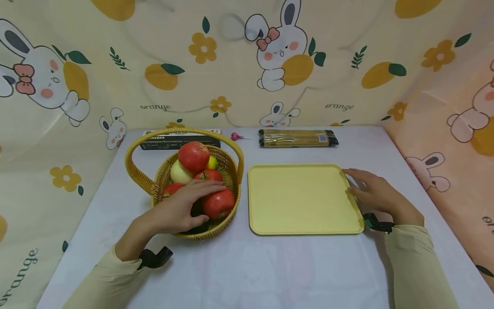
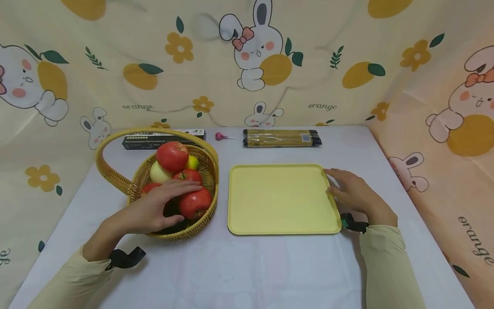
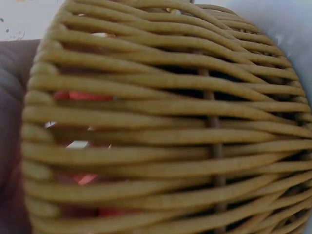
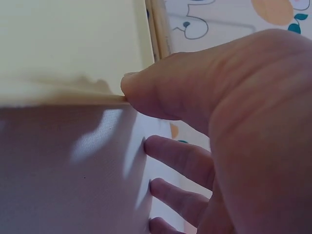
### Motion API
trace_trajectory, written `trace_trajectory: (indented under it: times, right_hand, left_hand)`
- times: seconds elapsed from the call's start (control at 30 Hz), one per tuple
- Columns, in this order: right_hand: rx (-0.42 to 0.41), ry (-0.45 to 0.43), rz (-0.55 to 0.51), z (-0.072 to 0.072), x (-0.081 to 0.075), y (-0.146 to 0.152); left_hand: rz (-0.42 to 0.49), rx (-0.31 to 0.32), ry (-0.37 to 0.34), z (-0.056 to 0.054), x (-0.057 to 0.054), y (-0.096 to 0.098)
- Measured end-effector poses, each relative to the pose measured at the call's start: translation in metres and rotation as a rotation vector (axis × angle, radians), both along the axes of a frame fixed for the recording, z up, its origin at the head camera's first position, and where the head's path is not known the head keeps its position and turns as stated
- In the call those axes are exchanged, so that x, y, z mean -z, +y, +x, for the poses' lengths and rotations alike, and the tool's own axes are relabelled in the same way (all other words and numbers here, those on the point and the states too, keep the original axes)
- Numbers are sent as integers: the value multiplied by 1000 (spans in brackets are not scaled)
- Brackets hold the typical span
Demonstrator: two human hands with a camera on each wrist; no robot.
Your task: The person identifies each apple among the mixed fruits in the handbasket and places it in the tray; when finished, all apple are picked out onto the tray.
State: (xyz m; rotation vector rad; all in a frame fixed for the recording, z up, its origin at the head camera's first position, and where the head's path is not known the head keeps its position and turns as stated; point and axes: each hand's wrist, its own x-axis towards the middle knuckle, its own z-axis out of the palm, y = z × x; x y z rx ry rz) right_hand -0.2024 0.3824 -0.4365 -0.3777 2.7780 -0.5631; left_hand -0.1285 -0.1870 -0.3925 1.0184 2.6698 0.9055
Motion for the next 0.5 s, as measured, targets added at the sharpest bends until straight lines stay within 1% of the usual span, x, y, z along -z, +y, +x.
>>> trace_trajectory:
  times: [0.17, 0.4, 0.5]
  right_hand:
    - [4, -6, 2, 0, 0, -1]
    - [19, -17, 11, 0, 1, 0]
    - [24, -21, 6, 0, 0, -2]
  left_hand:
    - [-62, -3, 36, -1, 1, 5]
    - [-176, 20, 124, -4, -1, 14]
    - [-187, 20, 127, -4, -4, 14]
